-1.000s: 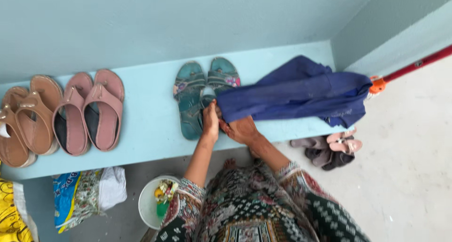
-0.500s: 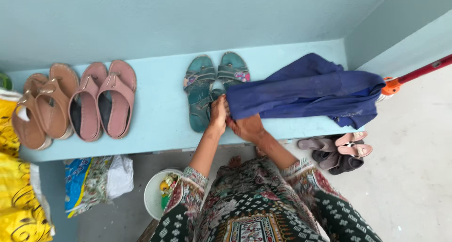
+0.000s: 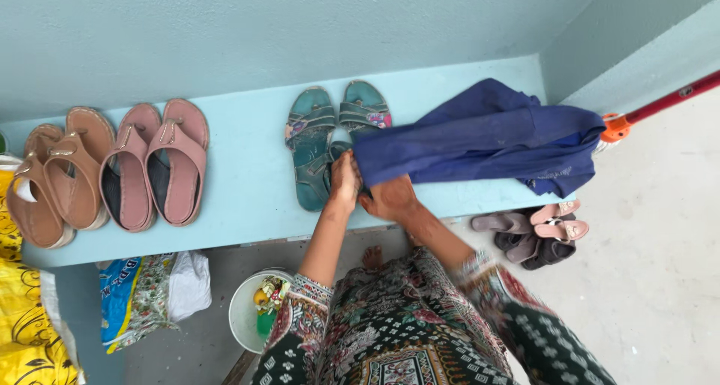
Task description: The person wipes several pairs of sandals and slippers with a blue cloth on a light blue bench. They handle each pair one at a time, wiping the uppers and soles, then place the cleaned items back on the bench.
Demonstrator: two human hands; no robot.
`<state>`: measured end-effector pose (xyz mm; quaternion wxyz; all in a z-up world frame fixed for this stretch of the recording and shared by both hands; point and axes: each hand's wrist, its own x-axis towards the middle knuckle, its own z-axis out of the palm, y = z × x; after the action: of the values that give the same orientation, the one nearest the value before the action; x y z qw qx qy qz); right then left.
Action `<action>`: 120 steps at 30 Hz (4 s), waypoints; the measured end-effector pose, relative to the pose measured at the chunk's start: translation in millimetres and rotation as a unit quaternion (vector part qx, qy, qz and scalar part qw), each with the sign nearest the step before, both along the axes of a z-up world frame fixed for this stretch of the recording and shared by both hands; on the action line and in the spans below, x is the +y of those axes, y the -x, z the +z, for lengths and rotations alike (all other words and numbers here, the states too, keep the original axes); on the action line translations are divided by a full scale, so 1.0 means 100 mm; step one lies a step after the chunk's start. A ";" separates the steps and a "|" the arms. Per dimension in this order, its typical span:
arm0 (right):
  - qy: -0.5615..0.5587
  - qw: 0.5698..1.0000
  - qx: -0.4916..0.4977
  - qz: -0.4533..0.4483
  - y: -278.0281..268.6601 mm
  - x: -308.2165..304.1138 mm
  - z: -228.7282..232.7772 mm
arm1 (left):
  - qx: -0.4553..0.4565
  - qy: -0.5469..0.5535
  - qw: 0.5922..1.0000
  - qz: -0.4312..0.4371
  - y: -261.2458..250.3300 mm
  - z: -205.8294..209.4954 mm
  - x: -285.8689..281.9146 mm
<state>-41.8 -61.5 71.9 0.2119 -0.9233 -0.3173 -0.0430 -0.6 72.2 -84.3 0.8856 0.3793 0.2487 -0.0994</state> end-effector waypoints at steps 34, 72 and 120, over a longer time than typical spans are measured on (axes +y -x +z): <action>0.079 0.986 0.122 -0.079 0.41 -0.33 -0.59 | -0.040 -0.126 0.990 -0.038 0.14 0.57 -0.03; -0.063 0.993 0.067 -0.078 0.20 -0.08 -0.30 | -0.031 -0.164 0.986 -0.026 0.14 0.71 -0.03; -0.378 0.882 0.266 -0.091 0.28 -1.17 -0.31 | -0.163 -0.607 0.753 -0.196 0.23 0.71 0.18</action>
<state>-69.5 -178.8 40.9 0.6165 -0.7746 -0.1237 0.0683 -24.1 90.3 -12.8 0.4578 0.8879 0.0293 -0.0358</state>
